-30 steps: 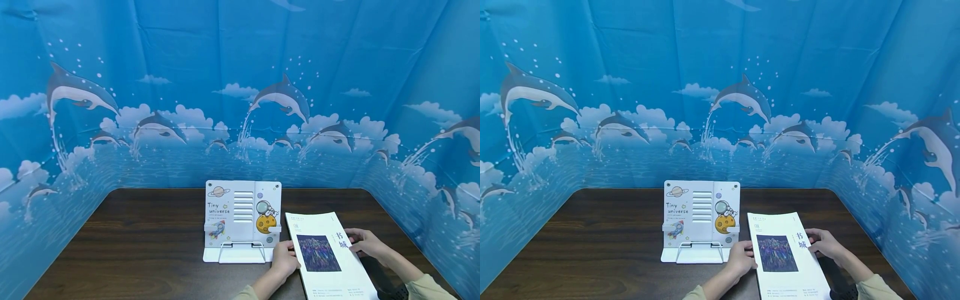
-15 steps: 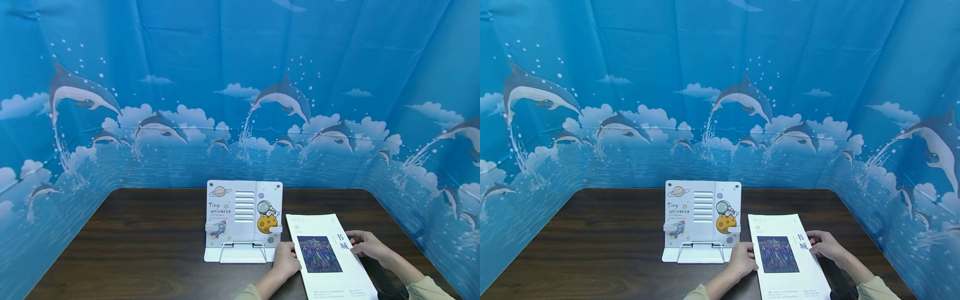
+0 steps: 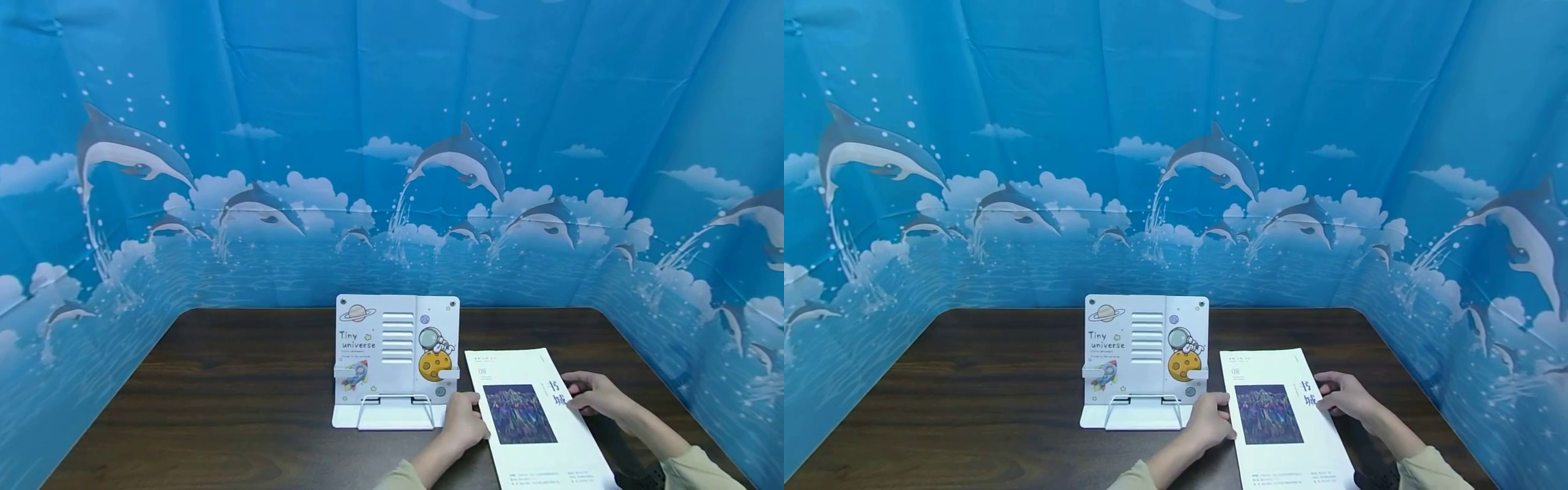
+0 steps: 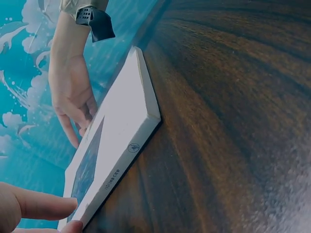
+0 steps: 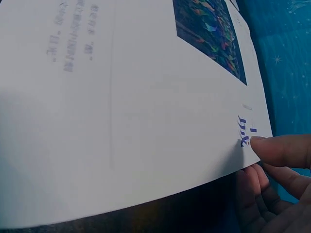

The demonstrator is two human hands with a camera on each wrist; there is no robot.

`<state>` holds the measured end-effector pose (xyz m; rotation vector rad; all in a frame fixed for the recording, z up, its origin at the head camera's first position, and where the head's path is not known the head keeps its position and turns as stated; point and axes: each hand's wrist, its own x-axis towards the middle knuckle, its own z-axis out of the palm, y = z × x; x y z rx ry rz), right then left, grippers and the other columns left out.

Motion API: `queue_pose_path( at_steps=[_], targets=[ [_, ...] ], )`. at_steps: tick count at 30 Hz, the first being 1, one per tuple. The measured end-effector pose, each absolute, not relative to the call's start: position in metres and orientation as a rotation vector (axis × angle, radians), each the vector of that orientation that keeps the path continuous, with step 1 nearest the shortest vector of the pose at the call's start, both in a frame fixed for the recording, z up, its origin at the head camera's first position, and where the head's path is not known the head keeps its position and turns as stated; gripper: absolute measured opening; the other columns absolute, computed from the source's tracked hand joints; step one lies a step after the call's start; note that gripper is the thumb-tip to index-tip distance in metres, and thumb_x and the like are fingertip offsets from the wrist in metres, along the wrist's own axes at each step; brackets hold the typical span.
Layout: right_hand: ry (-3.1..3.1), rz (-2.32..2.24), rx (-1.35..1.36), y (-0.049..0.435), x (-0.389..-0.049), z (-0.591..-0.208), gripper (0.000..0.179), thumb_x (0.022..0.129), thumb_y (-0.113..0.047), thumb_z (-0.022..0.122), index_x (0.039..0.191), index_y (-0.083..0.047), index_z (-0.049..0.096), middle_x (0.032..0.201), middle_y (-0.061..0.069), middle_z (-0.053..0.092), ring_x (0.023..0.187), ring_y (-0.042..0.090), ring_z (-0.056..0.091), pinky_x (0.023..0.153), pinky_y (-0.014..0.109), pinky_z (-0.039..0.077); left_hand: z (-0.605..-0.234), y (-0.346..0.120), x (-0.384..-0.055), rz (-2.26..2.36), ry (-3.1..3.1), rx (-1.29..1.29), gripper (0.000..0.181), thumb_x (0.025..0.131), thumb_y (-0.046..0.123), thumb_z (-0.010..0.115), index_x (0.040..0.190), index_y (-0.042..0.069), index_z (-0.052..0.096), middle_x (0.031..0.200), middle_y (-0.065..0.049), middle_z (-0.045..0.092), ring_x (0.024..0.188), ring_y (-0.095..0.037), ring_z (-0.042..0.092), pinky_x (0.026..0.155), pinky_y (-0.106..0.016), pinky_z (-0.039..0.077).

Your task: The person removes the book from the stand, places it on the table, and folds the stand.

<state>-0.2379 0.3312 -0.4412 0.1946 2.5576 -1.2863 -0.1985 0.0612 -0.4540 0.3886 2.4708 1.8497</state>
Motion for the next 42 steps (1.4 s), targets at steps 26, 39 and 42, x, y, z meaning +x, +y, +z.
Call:
queue_pose_path(
  at_steps=[26,39,42],
  targets=[
    [2.64,-1.28,0.023,0.307,-0.248,-0.408,0.058,0.084,-0.019,0.064,0.127,0.011,0.04,0.097,0.011,0.056,0.084,0.021,0.051,0.069,0.034,0.049,-0.394,0.0,-0.202,1.874,2.305,0.231,0.046,0.069,-0.003,0.07,0.113,-0.005,0.056,0.095,-0.011,0.057,0.079,-0.017,0.057,0.067,-0.029,0.051],
    [2.624,-1.387,-0.119,0.265,-0.251,-0.388,0.058,0.085,-0.032,0.061,0.127,0.006,0.044,0.111,0.018,0.058,0.1,0.031,0.055,0.077,0.042,0.05,-0.368,-0.093,-0.213,1.876,2.458,0.124,0.045,0.079,0.004,0.064,0.121,-0.005,0.051,0.113,-0.02,0.055,0.098,-0.028,0.058,0.078,-0.033,0.051],
    [2.61,-1.412,-0.144,0.254,-0.253,-0.387,0.061,0.083,-0.034,0.063,0.127,0.005,0.045,0.109,0.016,0.059,0.099,0.03,0.056,0.078,0.043,0.05,-0.367,-0.113,-0.216,1.879,2.546,0.08,0.043,0.079,0.004,0.064,0.12,-0.005,0.052,0.113,-0.019,0.056,0.098,-0.028,0.058,0.079,-0.036,0.051]
  ],
)
